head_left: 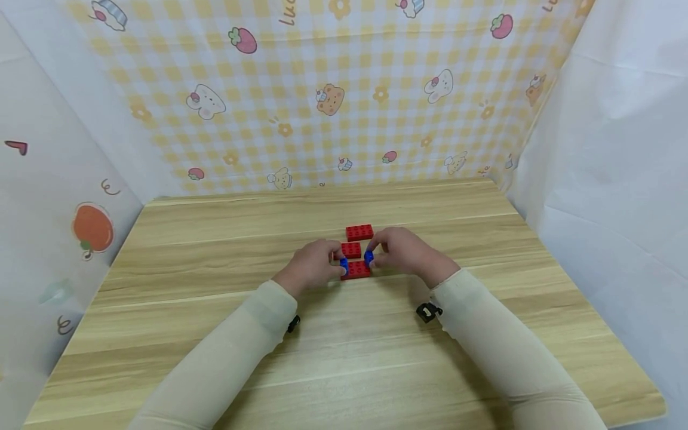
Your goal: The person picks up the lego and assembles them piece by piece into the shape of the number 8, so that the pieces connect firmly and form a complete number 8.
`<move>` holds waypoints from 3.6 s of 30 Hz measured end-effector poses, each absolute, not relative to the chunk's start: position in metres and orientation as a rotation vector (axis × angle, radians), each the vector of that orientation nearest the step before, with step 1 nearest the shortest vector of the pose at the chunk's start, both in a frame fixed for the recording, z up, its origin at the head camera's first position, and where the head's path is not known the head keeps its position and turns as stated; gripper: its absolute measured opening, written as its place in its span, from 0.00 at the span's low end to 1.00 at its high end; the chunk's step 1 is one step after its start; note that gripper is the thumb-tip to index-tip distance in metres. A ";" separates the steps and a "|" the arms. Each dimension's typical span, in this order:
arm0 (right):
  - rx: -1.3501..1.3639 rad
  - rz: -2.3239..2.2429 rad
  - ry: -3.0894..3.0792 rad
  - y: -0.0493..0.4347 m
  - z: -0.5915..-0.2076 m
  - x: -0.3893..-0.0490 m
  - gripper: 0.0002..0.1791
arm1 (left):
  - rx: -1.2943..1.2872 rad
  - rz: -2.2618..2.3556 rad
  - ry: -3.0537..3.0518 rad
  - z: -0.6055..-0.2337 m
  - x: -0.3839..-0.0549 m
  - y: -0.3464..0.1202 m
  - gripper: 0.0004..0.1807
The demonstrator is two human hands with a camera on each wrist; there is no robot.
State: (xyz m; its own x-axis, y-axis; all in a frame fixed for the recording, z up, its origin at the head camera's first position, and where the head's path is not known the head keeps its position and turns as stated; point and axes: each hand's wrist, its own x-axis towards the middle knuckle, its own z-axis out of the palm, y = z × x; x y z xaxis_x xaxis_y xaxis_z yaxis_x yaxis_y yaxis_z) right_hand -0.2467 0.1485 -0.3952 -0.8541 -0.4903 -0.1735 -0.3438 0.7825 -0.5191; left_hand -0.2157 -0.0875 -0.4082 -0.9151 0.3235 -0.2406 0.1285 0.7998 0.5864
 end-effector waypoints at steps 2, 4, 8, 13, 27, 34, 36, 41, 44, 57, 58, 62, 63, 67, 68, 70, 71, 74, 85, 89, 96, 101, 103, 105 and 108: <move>-0.653 -0.698 2.674 0.148 -0.396 -0.246 0.14 | 0.343 0.836 2.657 -0.408 -0.216 -0.087 0.08; -0.663 -0.700 2.670 0.148 -0.396 -0.245 0.13 | 0.343 0.840 2.656 -0.409 -0.216 -0.088 0.08; -0.677 -0.707 2.665 0.147 -0.396 -0.244 0.12 | 0.340 0.847 2.659 -0.410 -0.216 -0.088 0.08; -0.681 -0.701 2.668 0.146 -0.396 -0.243 0.11 | 0.344 0.846 2.661 -0.410 -0.216 -0.088 0.08; -0.669 -0.697 2.655 0.142 -0.396 -0.243 0.15 | 0.344 0.834 2.659 -0.409 -0.216 -0.088 0.09; -0.648 -0.708 2.641 0.142 -0.399 -0.244 0.14 | 0.340 0.814 2.660 -0.408 -0.217 -0.088 0.08; -0.644 -0.710 2.635 0.143 -0.400 -0.244 0.14 | 0.343 0.810 2.660 -0.407 -0.217 -0.088 0.09; -0.641 -0.714 2.628 0.142 -0.400 -0.243 0.14 | 0.342 0.814 2.659 -0.406 -0.216 -0.087 0.09; -0.640 -0.718 2.625 0.142 -0.400 -0.243 0.13 | 0.337 0.812 2.660 -0.406 -0.216 -0.087 0.09; -0.654 -0.739 2.632 0.143 -0.404 -0.242 0.12 | 0.333 0.812 2.664 -0.405 -0.216 -0.085 0.09; -0.651 -0.740 2.630 0.143 -0.404 -0.243 0.12 | 0.334 0.810 2.665 -0.405 -0.216 -0.085 0.09; -0.626 -0.740 2.627 0.144 -0.405 -0.243 0.12 | 0.352 0.799 2.669 -0.405 -0.217 -0.083 0.09; -0.620 -0.741 2.626 0.145 -0.405 -0.243 0.12 | 0.356 0.794 2.671 -0.405 -0.217 -0.083 0.09; -0.632 -0.746 2.620 0.144 -0.403 -0.241 0.13 | 0.370 0.768 2.685 -0.404 -0.217 -0.083 0.09; -0.635 -0.748 2.619 0.144 -0.403 -0.241 0.13 | 0.373 0.760 2.691 -0.404 -0.217 -0.084 0.09; -0.640 -0.748 2.617 0.144 -0.403 -0.240 0.13 | 0.380 0.745 2.705 -0.404 -0.217 -0.084 0.09; -0.636 -0.749 2.617 0.143 -0.403 -0.240 0.13 | 0.384 0.737 2.712 -0.404 -0.217 -0.085 0.09; -0.629 -0.745 2.619 0.142 -0.402 -0.240 0.13 | 0.402 0.719 2.733 -0.405 -0.217 -0.086 0.09; -0.602 -0.747 2.613 0.142 -0.402 -0.240 0.12 | 0.469 0.676 2.757 -0.404 -0.221 -0.090 0.12; -0.608 -0.753 2.607 0.142 -0.401 -0.241 0.12 | 0.464 0.669 2.761 -0.403 -0.223 -0.095 0.19; -0.597 -0.747 2.615 0.142 -0.402 -0.241 0.12 | 0.423 0.729 2.798 -0.402 -0.228 -0.102 0.22; -0.604 -0.749 2.615 0.142 -0.402 -0.239 0.12 | 0.387 0.722 2.822 -0.402 -0.232 -0.103 0.22; -0.599 -0.753 2.613 0.142 -0.403 -0.239 0.12 | 0.384 0.702 2.827 -0.403 -0.235 -0.102 0.22; -0.595 -0.755 2.611 0.142 -0.403 -0.239 0.12 | 0.376 0.675 2.829 -0.403 -0.237 -0.102 0.22; -0.589 -0.758 2.602 0.142 -0.404 -0.239 0.12 | 0.347 0.630 2.830 -0.404 -0.239 -0.101 0.22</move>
